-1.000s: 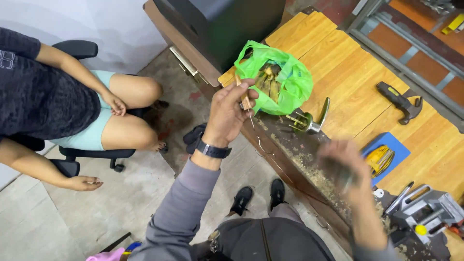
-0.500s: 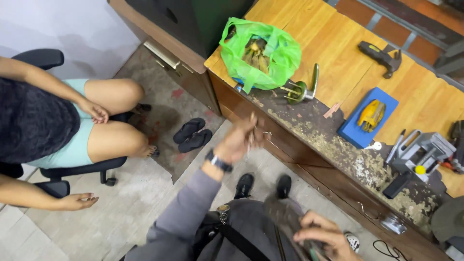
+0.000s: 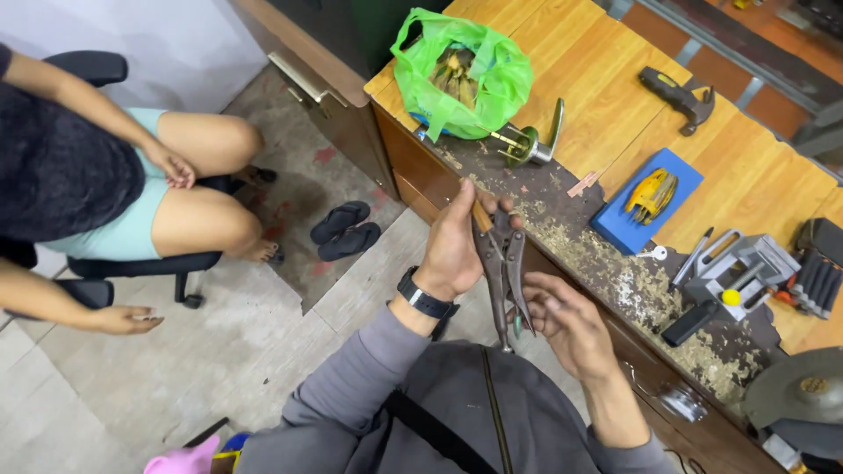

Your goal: The person sharpens a metal key blank using a bench grinder, creating sparks. They then use locking pliers to hold the key while filing it with a metal file. The person repeats the grinding and filing process to shape the key.

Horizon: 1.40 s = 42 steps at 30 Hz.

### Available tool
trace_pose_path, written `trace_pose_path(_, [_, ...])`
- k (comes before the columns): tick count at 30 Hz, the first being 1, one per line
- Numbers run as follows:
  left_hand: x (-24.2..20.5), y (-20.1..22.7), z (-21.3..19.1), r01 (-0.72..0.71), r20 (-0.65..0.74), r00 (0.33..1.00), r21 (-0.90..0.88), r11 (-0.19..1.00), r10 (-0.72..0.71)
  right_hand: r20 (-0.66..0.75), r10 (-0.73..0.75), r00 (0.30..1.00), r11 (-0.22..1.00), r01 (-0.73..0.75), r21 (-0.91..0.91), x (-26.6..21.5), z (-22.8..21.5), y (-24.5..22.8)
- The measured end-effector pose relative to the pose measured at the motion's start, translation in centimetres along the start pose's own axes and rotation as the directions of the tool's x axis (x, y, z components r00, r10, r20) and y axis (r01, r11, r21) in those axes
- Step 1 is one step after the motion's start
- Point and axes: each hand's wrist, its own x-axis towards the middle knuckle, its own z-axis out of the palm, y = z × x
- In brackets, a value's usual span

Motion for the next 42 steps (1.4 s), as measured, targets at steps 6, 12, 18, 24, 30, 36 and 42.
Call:
trace_pose_path(6, [-1.6, -0.8, 4.1, -0.092, -0.097, 0.99, 0.099, 0.991, 0.102, 0.133, 0.07, 0.989, 0.985, -0.046, -0.169, 1.0, 1.8, -2.1])
trace_pose_path(12, [-2.3, -1.9, 3.7, -0.186, -0.233, 0.949, 0.138, 0.973, 0.214, 0.087, 0.037, 0.996, 0.759, 0.029, -0.65, 1.1, 1.2, -4.5])
trace_pose_path(18, [-3.2, -1.4, 5.4, -0.3, -0.205, 0.894, 0.386, 0.872, 0.399, 0.057, 0.152, 0.987, 0.331, 0.004, -0.944, 0.0, 7.9, -8.3])
trace_pose_path(24, [-2.4, -0.8, 4.3, -0.292, -0.251, 0.867, 0.445, 0.847, 0.431, 0.027, -0.022, 0.999, 0.461, 0.034, -0.887, 0.8, 6.0, -3.9])
trace_pose_path(30, [0.2, 4.1, 3.9, -0.179, -0.238, 0.9, 0.563, 0.807, 0.366, 0.327, 0.173, 0.929, 0.982, -0.137, -0.13, -2.2, 4.8, -3.8])
trace_pose_path(36, [0.2, 6.9, 7.3, -0.191, -0.149, 0.922, 0.626, 0.756, 0.357, 0.625, 0.229, 0.747, 0.86, -0.456, 0.23, -3.5, 4.2, -4.9])
trace_pose_path(42, [0.3, 4.4, 7.7, -0.17, -0.176, 0.941, 0.493, 0.853, 0.289, 0.68, -0.04, 0.732, 0.868, -0.312, 0.387, -3.5, 5.0, -3.8])
